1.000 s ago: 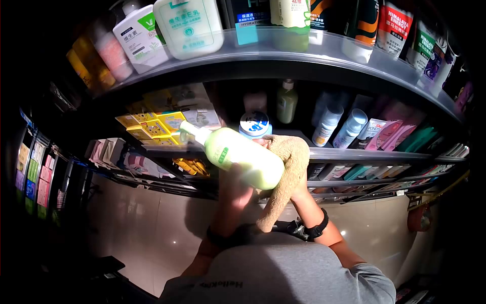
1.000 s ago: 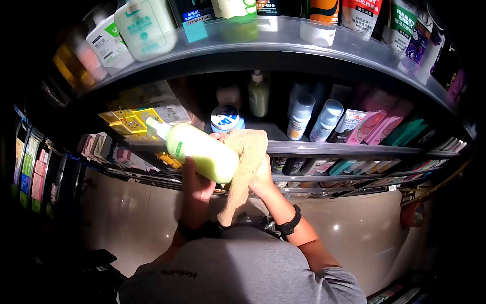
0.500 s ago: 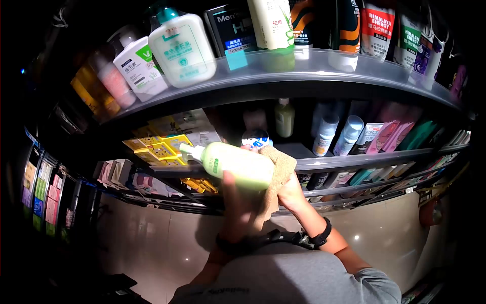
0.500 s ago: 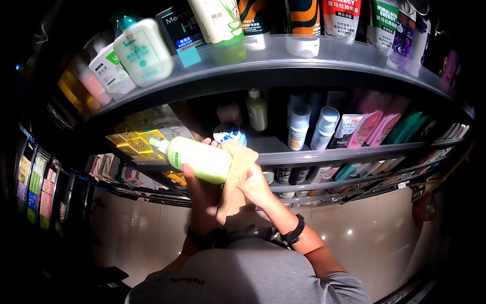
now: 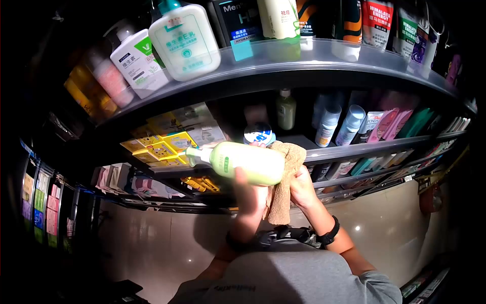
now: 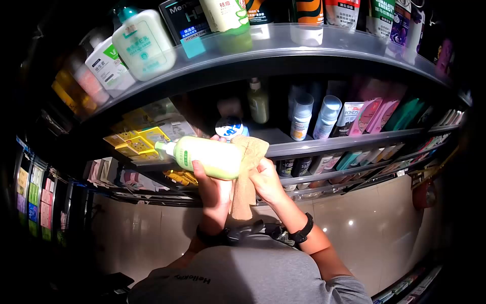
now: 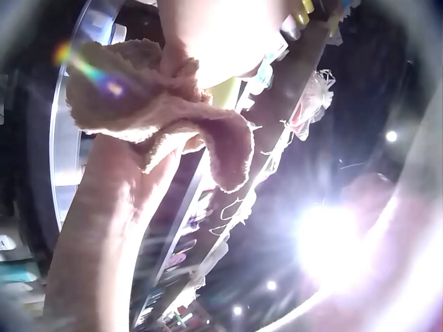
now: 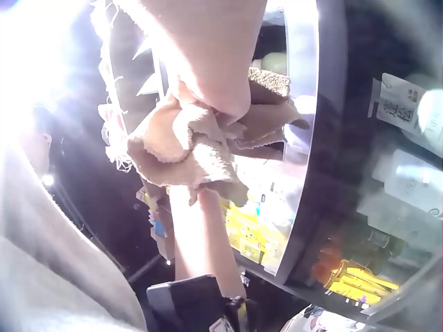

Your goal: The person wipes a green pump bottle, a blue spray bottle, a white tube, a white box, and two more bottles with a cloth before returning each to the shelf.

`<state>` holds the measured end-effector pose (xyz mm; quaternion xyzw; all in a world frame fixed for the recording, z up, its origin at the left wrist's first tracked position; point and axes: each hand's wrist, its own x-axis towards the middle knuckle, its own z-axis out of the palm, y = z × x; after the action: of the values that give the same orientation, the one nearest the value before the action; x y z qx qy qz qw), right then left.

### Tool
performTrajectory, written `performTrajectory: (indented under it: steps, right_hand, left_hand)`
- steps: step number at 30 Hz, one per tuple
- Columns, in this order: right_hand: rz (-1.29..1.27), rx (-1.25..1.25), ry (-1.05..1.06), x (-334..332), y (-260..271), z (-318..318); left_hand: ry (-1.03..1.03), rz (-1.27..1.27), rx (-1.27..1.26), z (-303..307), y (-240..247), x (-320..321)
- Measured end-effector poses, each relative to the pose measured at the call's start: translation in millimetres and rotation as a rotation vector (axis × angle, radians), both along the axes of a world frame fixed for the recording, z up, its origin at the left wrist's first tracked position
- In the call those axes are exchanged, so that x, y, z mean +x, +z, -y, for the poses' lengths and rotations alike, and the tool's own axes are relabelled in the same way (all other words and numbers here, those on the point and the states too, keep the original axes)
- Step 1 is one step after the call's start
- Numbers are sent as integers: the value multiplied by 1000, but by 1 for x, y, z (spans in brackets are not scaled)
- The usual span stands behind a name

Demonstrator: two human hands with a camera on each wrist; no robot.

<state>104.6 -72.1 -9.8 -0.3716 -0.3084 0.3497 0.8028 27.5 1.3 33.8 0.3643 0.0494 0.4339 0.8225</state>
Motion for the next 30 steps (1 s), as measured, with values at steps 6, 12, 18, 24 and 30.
performTrajectory:
  steps: [6, 12, 18, 24, 30]
  right_hand:
    - [105, -8, -144, -8, 13, 15]
    - [-73, 11, -349, -23, 17, 28]
    - [-136, 43, -224, -24, 5, 38]
    - [124, -63, -354, -12, 2, 61]
    - [375, -101, -452, 10, 0, 82]
  left_hand:
    - [-182, 9, -40, 9, -1, -2]
    - [-209, 111, 44, 18, -23, -9]
    - [-132, 145, 169, 27, -20, -11]
    - [-302, 190, 102, 39, -34, 1]
    - [-155, 154, 186, 54, -20, 6]
